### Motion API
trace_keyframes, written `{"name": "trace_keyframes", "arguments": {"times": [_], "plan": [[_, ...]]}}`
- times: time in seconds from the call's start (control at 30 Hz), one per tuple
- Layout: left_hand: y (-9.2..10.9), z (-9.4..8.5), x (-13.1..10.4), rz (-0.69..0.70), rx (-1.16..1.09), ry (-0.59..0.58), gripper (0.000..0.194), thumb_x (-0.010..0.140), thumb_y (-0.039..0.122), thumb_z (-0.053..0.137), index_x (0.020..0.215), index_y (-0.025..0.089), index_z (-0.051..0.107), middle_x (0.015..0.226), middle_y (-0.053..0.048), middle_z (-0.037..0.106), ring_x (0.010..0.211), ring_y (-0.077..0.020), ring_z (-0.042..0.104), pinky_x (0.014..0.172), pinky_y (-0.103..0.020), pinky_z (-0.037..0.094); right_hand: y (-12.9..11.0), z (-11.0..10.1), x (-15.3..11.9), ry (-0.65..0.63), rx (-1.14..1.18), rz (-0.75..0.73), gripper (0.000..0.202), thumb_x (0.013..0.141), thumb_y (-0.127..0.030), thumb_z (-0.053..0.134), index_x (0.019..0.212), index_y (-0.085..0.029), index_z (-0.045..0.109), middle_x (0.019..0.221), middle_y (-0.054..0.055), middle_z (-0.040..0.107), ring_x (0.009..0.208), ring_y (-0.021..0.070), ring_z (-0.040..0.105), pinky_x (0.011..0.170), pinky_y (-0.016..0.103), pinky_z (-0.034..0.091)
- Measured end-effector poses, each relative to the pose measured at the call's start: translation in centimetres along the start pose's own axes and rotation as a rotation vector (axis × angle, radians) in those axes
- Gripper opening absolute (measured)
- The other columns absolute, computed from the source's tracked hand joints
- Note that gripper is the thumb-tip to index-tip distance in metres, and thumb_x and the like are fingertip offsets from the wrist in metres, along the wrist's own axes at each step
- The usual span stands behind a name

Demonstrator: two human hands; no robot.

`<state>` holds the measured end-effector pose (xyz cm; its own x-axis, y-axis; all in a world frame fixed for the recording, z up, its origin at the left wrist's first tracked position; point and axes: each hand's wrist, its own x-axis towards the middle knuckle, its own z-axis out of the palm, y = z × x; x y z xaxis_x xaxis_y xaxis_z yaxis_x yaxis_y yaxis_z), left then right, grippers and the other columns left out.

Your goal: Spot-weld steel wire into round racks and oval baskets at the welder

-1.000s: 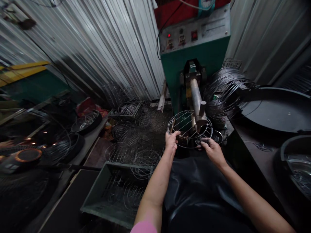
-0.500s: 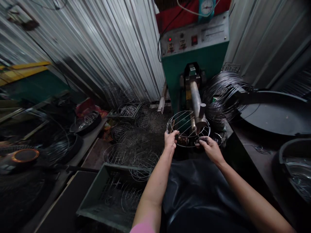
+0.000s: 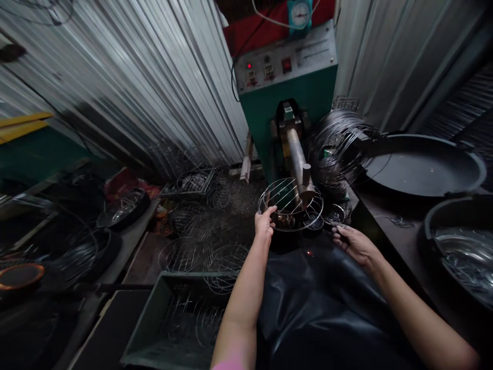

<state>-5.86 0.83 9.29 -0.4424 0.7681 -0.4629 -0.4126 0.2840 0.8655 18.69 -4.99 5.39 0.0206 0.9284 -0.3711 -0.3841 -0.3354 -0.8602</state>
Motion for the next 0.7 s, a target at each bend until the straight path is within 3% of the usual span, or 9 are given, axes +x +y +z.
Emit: {"name": "trace_keyframes", "arguments": {"times": [0.07,0.17,0.3,0.37,0.47,0.57,0.7], "plan": [[-0.2,-0.1,0.3,0.008,0.008,0.011,0.039,0.046,0.025,0.076,0.07,0.017,0.047,0.051,0.009,0.037,0.036,-0.0012,0.028,0.032,-0.015,0.018,0.7,-2.8,-0.4,0.001,-0.038,0.094,0.015,0.065,-0.018,0.068,0.079,-0.018,0.063,0.072,0.004,0.065,0.054,0.0112,0.059,0.052,0.025,0.054],[-0.6,-0.2,0.6,0.026,0.017,0.039,0.04,0.046,0.027,0.077,0.069,0.017,0.046,0.052,0.009,0.036,0.037,-0.0012,0.03,0.032,-0.015,0.019,1.9,-5.5,-1.3,0.061,-0.207,0.088,0.011,0.067,-0.015,0.065,0.078,-0.017,0.063,0.066,0.003,0.065,0.051,0.0111,0.059,0.047,0.022,0.051],[-0.7,-0.2,0.7,0.023,-0.028,0.019,0.041,0.045,0.024,0.077,0.067,0.017,0.043,0.051,0.011,0.03,0.036,-0.0003,0.025,0.032,-0.015,0.016,4.1,-6.6,-2.3,0.058,-0.642,0.045,0.006,0.071,-0.016,0.058,0.074,-0.017,0.063,0.043,-0.003,0.056,0.035,0.0101,0.05,0.035,0.018,0.039],[-0.6,-0.3,0.6,0.015,-0.037,-0.002,0.043,0.044,0.024,0.077,0.067,0.018,0.042,0.05,0.011,0.03,0.036,-0.0004,0.025,0.032,-0.015,0.016,4.9,-6.6,-2.6,0.021,-0.733,0.028,0.007,0.072,-0.017,0.057,0.073,-0.017,0.063,0.041,-0.004,0.054,0.034,0.0094,0.048,0.034,0.018,0.037],[0.0,-0.5,0.7,-0.04,-0.021,-0.028,0.045,0.043,0.029,0.08,0.066,0.017,0.043,0.052,0.01,0.035,0.037,-0.0015,0.032,0.033,-0.015,0.021,5.3,-6.8,-2.7,0.025,-0.591,0.051,0.008,0.072,-0.02,0.059,0.077,-0.015,0.063,0.047,-0.002,0.058,0.038,0.0095,0.052,0.039,0.018,0.042],[0.6,-0.7,1.0,-0.131,-0.002,-0.08,0.045,0.043,0.034,0.081,0.064,0.017,0.044,0.051,0.009,0.037,0.037,-0.0023,0.035,0.034,-0.016,0.022,4.8,-7.3,-2.4,0.109,-0.358,0.104,0.013,0.07,-0.02,0.064,0.082,-0.014,0.062,0.057,0.001,0.063,0.044,0.0101,0.056,0.041,0.019,0.047],[0.9,-0.9,1.4,-0.173,0.02,-0.103,0.041,0.044,0.023,0.079,0.06,0.017,0.042,0.049,0.01,0.036,0.037,-0.0022,0.034,0.034,-0.015,0.021,4.4,-7.8,-2.1,0.167,-0.191,0.118,0.014,0.068,-0.014,0.067,0.079,-0.016,0.06,0.069,0.004,0.066,0.057,0.0134,0.063,0.052,0.022,0.055]]}}
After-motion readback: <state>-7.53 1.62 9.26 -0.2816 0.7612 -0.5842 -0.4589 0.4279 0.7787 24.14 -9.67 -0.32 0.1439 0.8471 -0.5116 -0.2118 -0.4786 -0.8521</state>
